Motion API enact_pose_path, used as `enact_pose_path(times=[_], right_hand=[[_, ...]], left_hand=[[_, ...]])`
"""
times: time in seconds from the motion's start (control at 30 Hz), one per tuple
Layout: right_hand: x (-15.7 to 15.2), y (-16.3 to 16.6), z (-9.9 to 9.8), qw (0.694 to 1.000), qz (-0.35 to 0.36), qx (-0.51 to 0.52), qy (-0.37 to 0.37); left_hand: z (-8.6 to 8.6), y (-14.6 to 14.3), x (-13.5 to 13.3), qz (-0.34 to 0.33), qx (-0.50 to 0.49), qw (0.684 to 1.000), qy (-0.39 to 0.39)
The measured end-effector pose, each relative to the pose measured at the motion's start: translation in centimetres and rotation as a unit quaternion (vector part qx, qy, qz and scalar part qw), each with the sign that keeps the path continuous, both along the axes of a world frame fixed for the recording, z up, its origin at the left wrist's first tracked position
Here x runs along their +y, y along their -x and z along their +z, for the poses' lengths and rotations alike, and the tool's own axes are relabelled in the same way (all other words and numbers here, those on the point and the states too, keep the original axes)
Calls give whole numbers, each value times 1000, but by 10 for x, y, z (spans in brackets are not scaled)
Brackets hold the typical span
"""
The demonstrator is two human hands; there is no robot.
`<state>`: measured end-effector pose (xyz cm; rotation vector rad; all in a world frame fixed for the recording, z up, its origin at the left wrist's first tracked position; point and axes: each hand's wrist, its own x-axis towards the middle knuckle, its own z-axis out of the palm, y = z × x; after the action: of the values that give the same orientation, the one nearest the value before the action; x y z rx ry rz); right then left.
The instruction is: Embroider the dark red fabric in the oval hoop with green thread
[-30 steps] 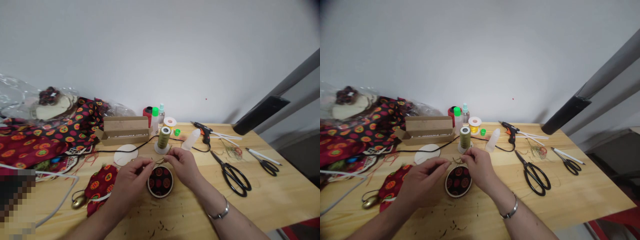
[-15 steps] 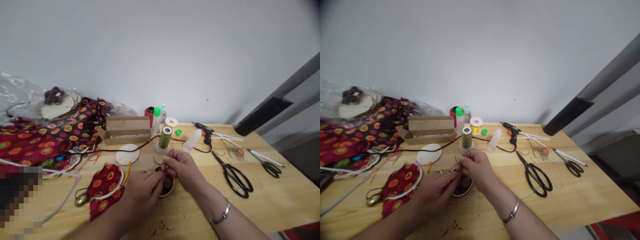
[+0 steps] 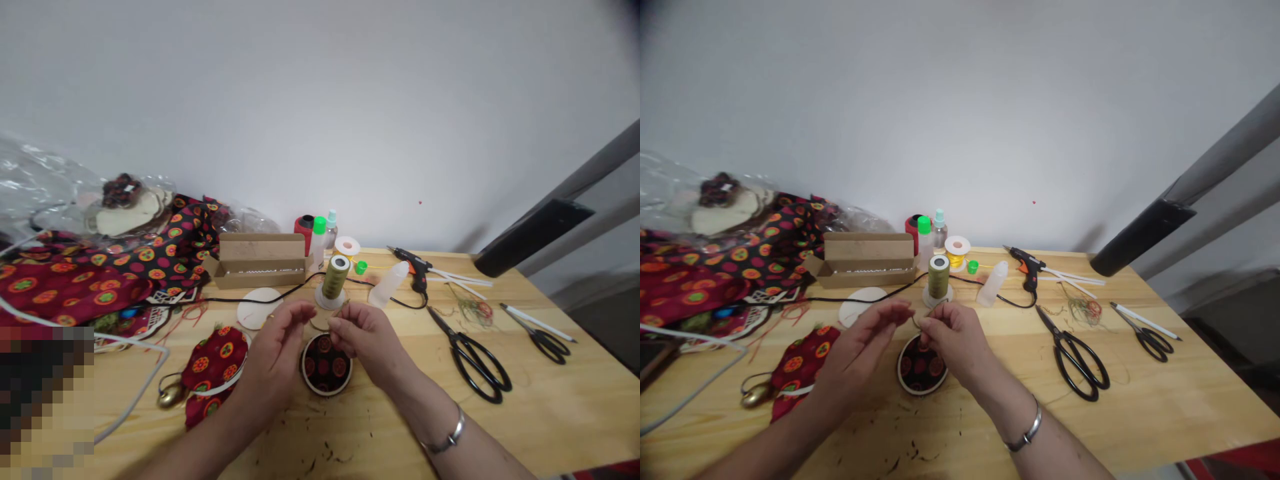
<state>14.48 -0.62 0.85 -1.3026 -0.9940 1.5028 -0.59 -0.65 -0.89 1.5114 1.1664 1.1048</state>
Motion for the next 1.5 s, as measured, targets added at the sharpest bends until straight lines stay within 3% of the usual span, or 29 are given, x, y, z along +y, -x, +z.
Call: enact_pose_path(times=[0.1, 0.2, 0.3, 0.47, 0.63, 0.83, 1.07, 1.5], right_hand=[[-1, 1, -4, 1000, 12, -14, -2], [-1, 1, -8, 999, 25, -20, -3], [-2, 1, -10, 999, 28, -40, -5], [-2, 1, -7, 997, 56, -58, 0], [-1, 0, -8, 997, 32, -75, -12], [0, -1, -8, 996, 35, -83, -23], [0, -2, -8, 997, 40, -64, -9], [0, -5, 3, 998, 56, 1, 36]], left_hand=[[-2, -3, 2, -53, -136, 976, 159], [-6, -4, 3, -66, -208, 953, 209], [-8, -5, 3, -77, -199, 954, 212], [-3, -5, 1, -88, -85, 980, 157], [2, -3, 1, -118, -30, 988, 92], [5, -3, 2, -110, 10, 991, 74], [5, -3, 1, -68, 24, 992, 104], [9, -1, 4, -103, -14, 982, 157]])
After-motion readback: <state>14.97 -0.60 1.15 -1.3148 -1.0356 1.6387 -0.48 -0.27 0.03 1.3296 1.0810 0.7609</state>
